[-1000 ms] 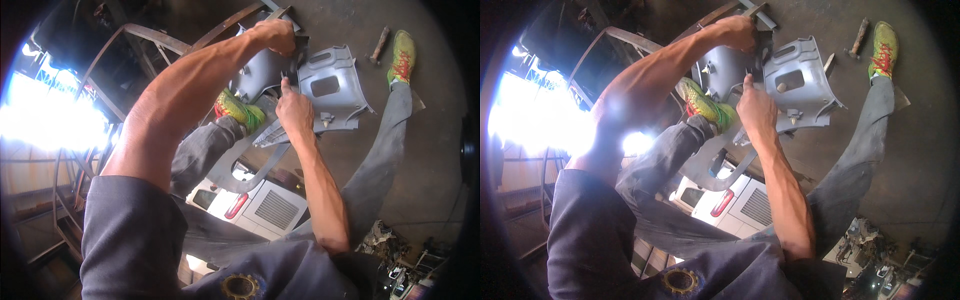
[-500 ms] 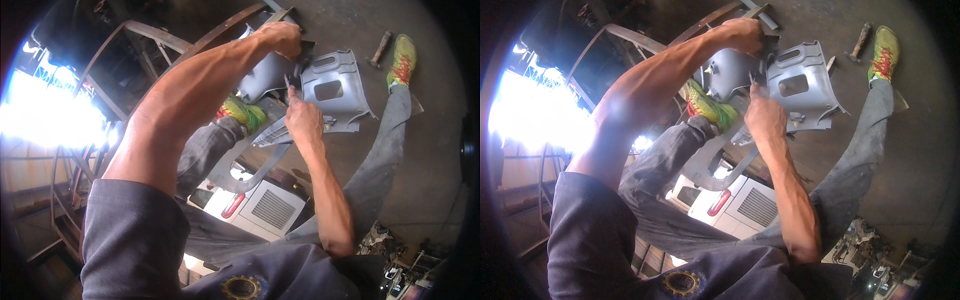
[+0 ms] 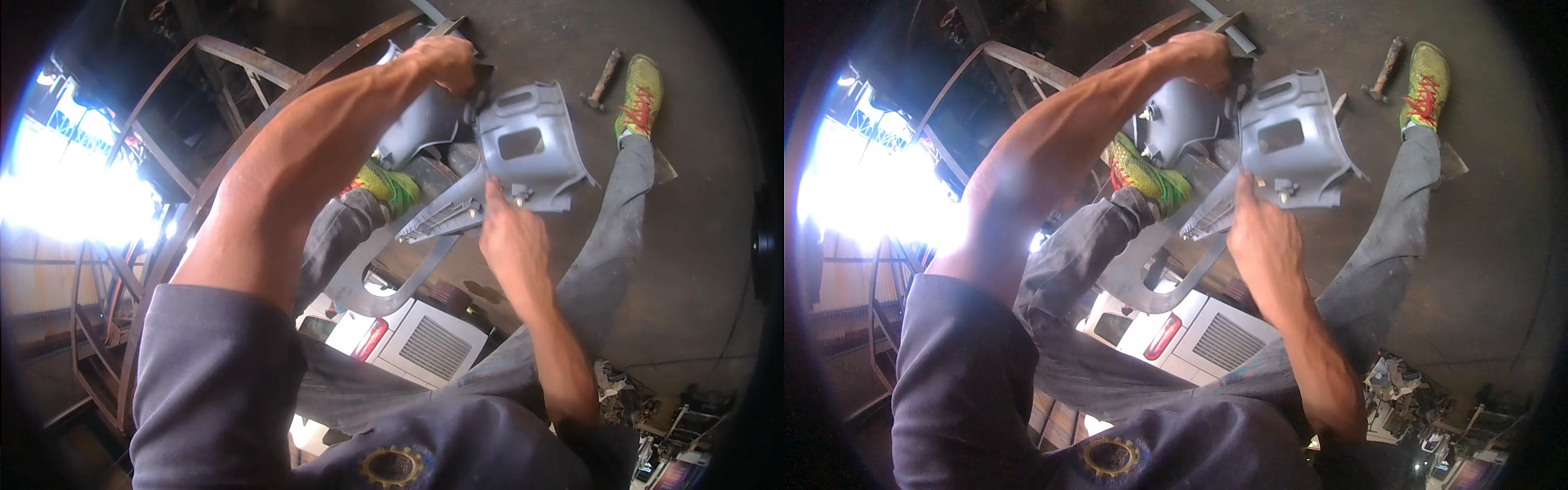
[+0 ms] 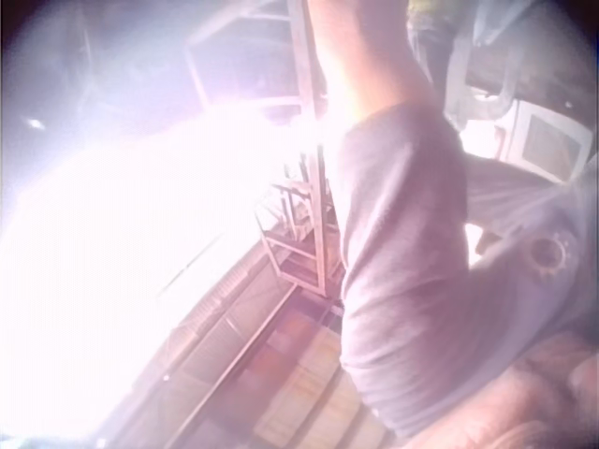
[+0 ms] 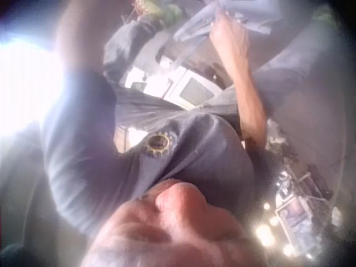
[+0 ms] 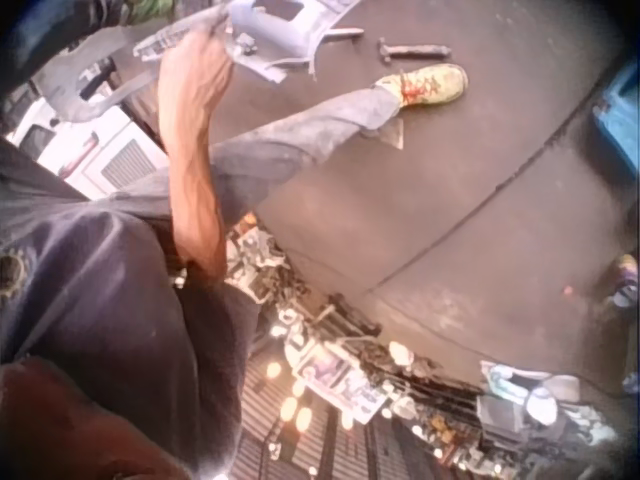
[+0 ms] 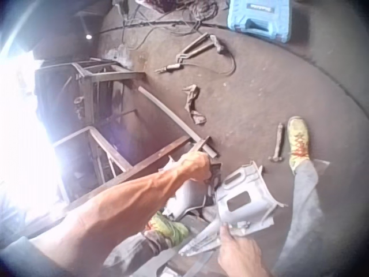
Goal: The person uses a chisel and hammer to remove a broken tab from a gray plastic car part. They then use a soldering iron to melt and smooth the edges of the hole. The person works on a single part in a workshop setting.
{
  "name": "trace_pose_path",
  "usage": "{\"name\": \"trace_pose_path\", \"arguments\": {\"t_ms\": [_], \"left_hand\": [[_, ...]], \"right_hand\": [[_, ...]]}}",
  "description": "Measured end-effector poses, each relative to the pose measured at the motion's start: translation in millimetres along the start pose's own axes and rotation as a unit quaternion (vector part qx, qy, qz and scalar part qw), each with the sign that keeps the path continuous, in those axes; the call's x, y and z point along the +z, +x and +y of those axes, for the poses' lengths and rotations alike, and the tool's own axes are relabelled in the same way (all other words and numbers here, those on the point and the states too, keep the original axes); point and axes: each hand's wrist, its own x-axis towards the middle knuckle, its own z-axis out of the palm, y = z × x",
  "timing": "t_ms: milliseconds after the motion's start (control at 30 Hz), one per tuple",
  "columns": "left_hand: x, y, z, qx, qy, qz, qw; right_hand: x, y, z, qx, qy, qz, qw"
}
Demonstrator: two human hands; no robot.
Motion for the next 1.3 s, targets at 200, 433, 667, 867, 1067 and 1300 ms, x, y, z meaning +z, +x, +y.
{"name": "trace_pose_path", "arguments": {"t_ms": [200,433,667,867,1067,1300], "left_hand": [[17,1,-4,-0.018,0.003,-0.02,1.0],[-53,-56,-38,0.074,-0.27,0.251,0.927],[14,-285,-156,-0.205,-0.308,0.231,0.9],[274,-439,-206,-0.299,-0.636,0.336,0.627],[235,-416,-75,-0.383,-0.555,0.095,0.732],[58,-299,97,-0.15,-0.659,0.273,0.685]], "right_hand": [[-28,-78,19,-0.035,0.089,0.206,0.974],[-153,-126,102,0.148,0.342,0.443,0.815],[-263,-171,212,0.174,0.329,0.538,0.756],[-231,-171,295,0.256,0.175,0.345,0.886],[-168,-265,363,0.398,0.074,0.106,0.908],[-247,-458,417,0.353,-0.118,0.185,0.909]]}}
